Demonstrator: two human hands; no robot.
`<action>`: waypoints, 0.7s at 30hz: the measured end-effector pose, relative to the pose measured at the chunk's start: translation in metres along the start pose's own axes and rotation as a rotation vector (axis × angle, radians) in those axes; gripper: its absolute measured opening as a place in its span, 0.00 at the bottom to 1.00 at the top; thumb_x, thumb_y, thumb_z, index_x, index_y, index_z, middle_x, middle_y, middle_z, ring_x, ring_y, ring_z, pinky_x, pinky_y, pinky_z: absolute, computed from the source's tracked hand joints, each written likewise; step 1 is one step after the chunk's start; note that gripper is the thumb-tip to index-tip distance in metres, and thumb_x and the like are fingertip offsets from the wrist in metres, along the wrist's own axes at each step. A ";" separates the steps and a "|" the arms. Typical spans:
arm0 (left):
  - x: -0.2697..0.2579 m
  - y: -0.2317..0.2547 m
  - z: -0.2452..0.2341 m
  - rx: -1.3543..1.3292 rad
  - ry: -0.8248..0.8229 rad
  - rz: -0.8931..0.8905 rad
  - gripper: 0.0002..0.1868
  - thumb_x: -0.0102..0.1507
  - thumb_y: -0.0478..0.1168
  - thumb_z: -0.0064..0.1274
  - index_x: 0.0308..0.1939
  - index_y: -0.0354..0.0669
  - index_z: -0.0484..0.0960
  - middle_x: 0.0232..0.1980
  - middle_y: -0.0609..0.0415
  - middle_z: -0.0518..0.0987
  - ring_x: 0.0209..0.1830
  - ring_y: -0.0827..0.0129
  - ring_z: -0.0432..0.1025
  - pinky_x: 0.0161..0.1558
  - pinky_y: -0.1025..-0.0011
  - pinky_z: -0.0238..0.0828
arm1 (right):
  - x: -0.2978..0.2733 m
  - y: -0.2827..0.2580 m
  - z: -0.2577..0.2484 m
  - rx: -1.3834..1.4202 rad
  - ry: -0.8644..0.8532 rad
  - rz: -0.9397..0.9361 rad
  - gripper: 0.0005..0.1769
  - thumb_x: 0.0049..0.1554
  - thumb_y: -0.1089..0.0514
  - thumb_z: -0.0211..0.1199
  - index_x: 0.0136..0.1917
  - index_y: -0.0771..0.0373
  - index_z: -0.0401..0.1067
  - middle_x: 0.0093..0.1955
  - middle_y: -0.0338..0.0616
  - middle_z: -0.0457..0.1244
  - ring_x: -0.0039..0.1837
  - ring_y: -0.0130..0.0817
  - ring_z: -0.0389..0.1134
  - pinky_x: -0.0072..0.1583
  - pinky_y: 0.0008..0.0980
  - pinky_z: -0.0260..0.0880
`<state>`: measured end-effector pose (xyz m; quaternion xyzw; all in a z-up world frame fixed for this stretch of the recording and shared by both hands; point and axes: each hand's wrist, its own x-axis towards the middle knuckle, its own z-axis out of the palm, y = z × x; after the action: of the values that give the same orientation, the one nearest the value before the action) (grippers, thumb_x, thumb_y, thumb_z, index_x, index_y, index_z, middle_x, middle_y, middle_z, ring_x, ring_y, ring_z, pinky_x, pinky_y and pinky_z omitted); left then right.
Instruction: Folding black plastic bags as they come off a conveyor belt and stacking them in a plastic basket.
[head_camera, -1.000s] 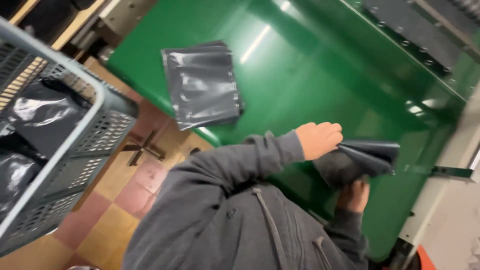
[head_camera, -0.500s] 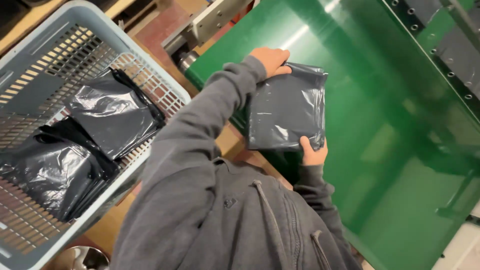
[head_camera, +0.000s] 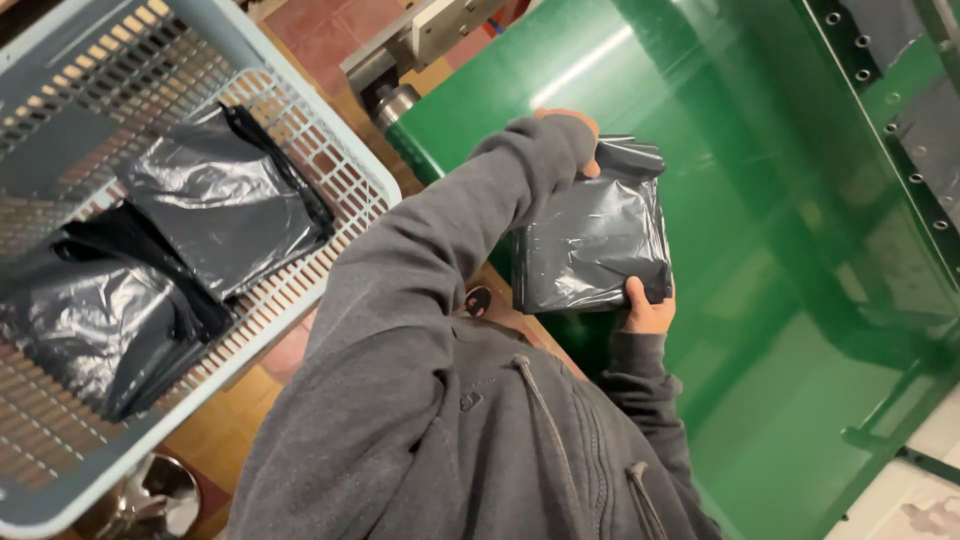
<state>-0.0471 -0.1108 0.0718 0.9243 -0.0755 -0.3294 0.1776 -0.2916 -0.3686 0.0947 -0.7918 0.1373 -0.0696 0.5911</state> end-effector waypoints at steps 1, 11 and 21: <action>0.021 -0.002 0.010 -0.028 -0.084 0.017 0.38 0.50 0.71 0.64 0.54 0.51 0.83 0.57 0.51 0.82 0.61 0.49 0.75 0.60 0.39 0.67 | 0.002 0.005 -0.003 0.028 -0.001 -0.016 0.31 0.50 0.60 0.80 0.66 0.54 0.73 0.53 0.38 0.68 0.52 0.24 0.65 0.54 0.28 0.67; -0.046 -0.017 0.012 -0.146 0.276 -0.047 0.37 0.53 0.63 0.66 0.60 0.52 0.76 0.62 0.52 0.75 0.65 0.45 0.67 0.58 0.31 0.65 | 0.065 -0.021 -0.028 -0.437 -0.306 -0.172 0.43 0.46 0.50 0.83 0.70 0.57 0.68 0.60 0.58 0.66 0.60 0.53 0.68 0.58 0.48 0.68; -0.369 -0.036 -0.097 -0.301 1.012 0.518 0.26 0.51 0.43 0.72 0.38 0.55 0.66 0.32 0.61 0.73 0.38 0.51 0.72 0.39 0.52 0.72 | 0.090 -0.142 0.067 -0.174 -0.956 -0.550 0.23 0.55 0.68 0.66 0.63 0.70 0.68 0.58 0.54 0.65 0.57 0.46 0.66 0.62 0.38 0.68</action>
<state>-0.2695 0.0442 0.3423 0.8827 -0.1570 0.2000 0.3953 -0.1688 -0.2964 0.2064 -0.7877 -0.3527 0.1571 0.4801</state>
